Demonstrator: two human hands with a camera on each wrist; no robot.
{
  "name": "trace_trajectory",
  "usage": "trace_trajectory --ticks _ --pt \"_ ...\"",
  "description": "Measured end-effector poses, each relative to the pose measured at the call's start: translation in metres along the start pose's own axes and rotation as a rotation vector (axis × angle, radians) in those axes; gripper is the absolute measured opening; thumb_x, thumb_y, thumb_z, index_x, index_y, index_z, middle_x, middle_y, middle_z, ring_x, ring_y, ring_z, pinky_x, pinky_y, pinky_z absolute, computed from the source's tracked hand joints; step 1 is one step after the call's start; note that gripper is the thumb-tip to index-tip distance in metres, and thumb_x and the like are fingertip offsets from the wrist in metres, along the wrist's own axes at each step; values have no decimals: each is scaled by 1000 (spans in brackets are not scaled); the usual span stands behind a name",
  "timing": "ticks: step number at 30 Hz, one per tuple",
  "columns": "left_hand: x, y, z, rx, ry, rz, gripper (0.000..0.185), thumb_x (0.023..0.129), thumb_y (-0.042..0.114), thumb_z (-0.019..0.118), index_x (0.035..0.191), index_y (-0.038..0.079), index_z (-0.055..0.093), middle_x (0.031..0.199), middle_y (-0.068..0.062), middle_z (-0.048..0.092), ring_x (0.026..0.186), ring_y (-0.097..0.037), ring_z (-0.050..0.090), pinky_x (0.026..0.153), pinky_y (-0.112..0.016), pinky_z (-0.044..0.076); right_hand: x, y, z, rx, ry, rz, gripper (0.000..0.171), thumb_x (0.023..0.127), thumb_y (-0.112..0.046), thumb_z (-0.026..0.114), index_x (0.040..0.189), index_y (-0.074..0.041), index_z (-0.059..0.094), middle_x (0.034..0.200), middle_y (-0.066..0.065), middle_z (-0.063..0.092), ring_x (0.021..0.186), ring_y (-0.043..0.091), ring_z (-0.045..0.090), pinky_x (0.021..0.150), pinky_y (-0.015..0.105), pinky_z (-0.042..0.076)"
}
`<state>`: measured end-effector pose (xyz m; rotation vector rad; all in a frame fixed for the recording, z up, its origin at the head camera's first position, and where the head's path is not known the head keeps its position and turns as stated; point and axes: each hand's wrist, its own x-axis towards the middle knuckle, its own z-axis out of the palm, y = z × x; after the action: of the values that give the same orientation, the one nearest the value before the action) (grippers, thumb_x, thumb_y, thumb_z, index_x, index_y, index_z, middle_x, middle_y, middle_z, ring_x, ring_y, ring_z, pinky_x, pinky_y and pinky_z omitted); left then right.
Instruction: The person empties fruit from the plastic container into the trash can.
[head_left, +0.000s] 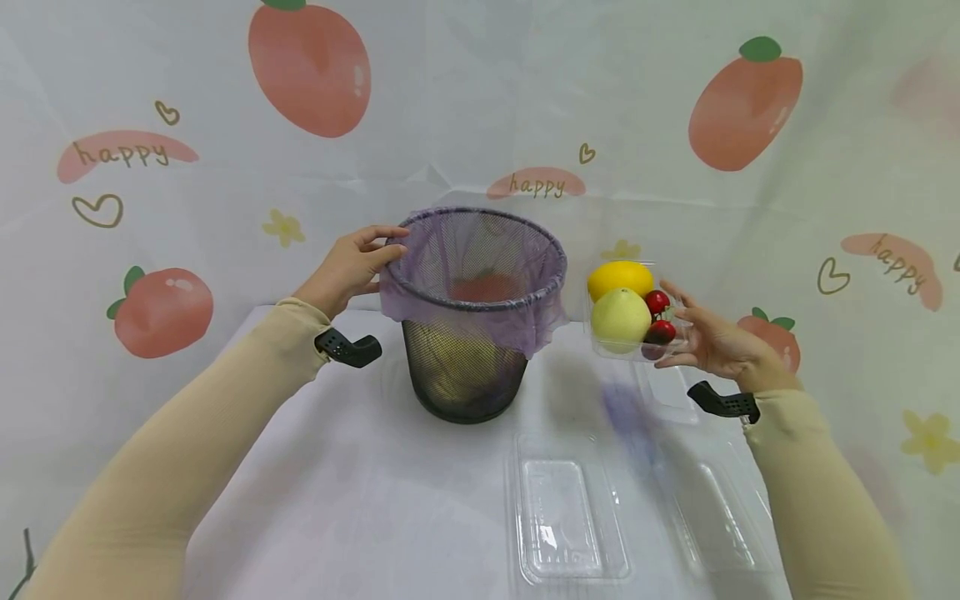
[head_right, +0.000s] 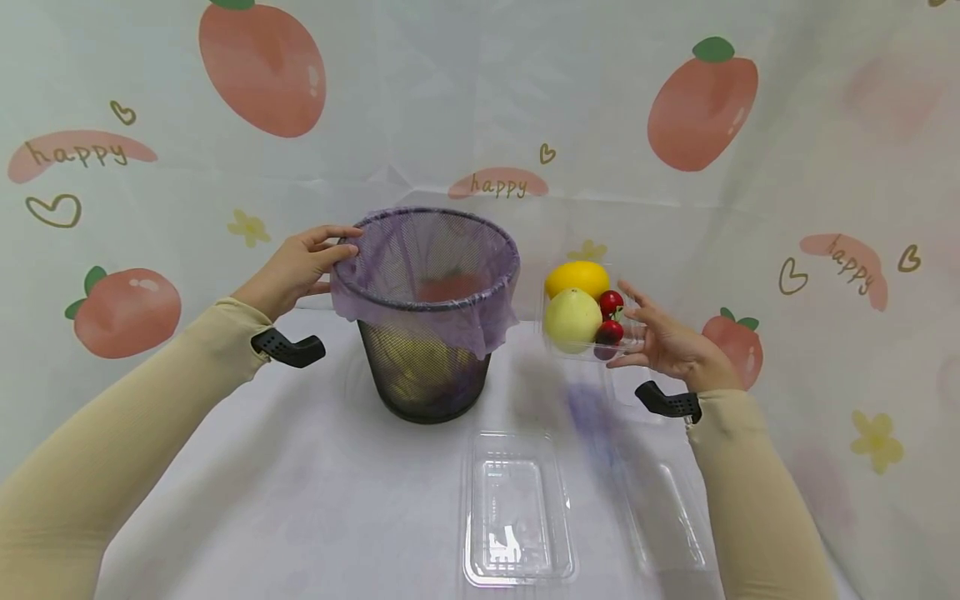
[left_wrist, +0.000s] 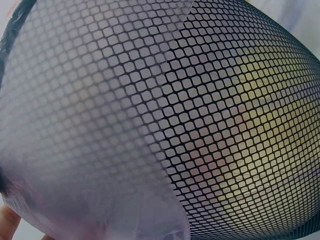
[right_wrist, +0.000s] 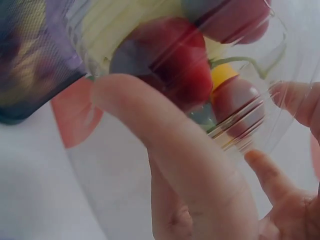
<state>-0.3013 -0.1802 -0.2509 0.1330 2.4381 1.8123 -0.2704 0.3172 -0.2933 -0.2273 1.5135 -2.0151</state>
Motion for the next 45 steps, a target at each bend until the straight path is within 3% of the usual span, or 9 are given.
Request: trace_trajectory --ticks 10,12,14,16,18,20,26,34,45 --pt "1 -2 -1 1 -3 8 45 99 30 55 142 23 48 135 -9 45 114 -20 48 106 -46 44 -11 -30 17 84 -38 -69 61 106 -21 28 151 -52 1 152 5 -39 103 33 67 78 44 58" --pt "1 -2 -1 2 -1 7 44 99 30 55 142 23 49 132 -7 46 110 -18 48 105 -46 45 -12 -34 21 120 -37 -79 60 106 -21 29 150 -53 6 156 3 -23 104 34 66 77 44 58" --pt "1 -2 -1 3 -2 9 44 99 31 55 142 23 48 129 -6 47 109 -17 48 105 -46 45 -13 -37 24 159 -48 -103 59 105 -20 30 150 -53 9 156 0 9 104 36 66 77 46 58" --pt "1 -2 -1 2 -4 9 45 99 31 55 142 23 48 129 -6 47 108 -17 48 106 -46 44 -13 -41 29 187 -47 -127 56 105 -20 31 149 -52 19 141 -2 36 102 36 67 76 46 58" --pt "0 -1 0 3 -6 10 45 99 30 55 143 22 48 128 -6 47 109 -17 48 106 -47 44 -12 -46 34 198 -39 -150 57 104 -20 32 150 -51 18 131 0 47 103 37 67 75 47 58" --pt "0 0 0 3 -5 7 45 99 30 55 143 22 48 129 -6 47 109 -18 48 106 -47 44 -12 -52 41 201 -16 -163 58 104 -21 36 149 -52 19 135 0 43 103 36 66 74 48 58" --pt "0 1 0 6 -2 3 45 99 30 55 143 22 48 129 -6 47 110 -17 49 106 -46 44 -5 -73 65 104 74 -175 62 102 -27 43 149 -56 13 157 1 -3 106 33 65 73 44 59" --pt "-1 0 1 0 0 7 45 99 29 55 143 20 48 129 -6 46 112 -19 48 106 -47 44 11 -95 89 42 192 -177 66 98 -27 56 147 -55 22 141 2 27 102 26 64 74 51 58" --pt "0 -1 0 -9 -7 6 46 99 29 55 144 21 47 138 -9 43 116 -21 47 107 -48 43 32 -112 111 -55 203 -157 76 95 -24 62 148 -55 17 162 0 -6 95 31 66 71 50 59"
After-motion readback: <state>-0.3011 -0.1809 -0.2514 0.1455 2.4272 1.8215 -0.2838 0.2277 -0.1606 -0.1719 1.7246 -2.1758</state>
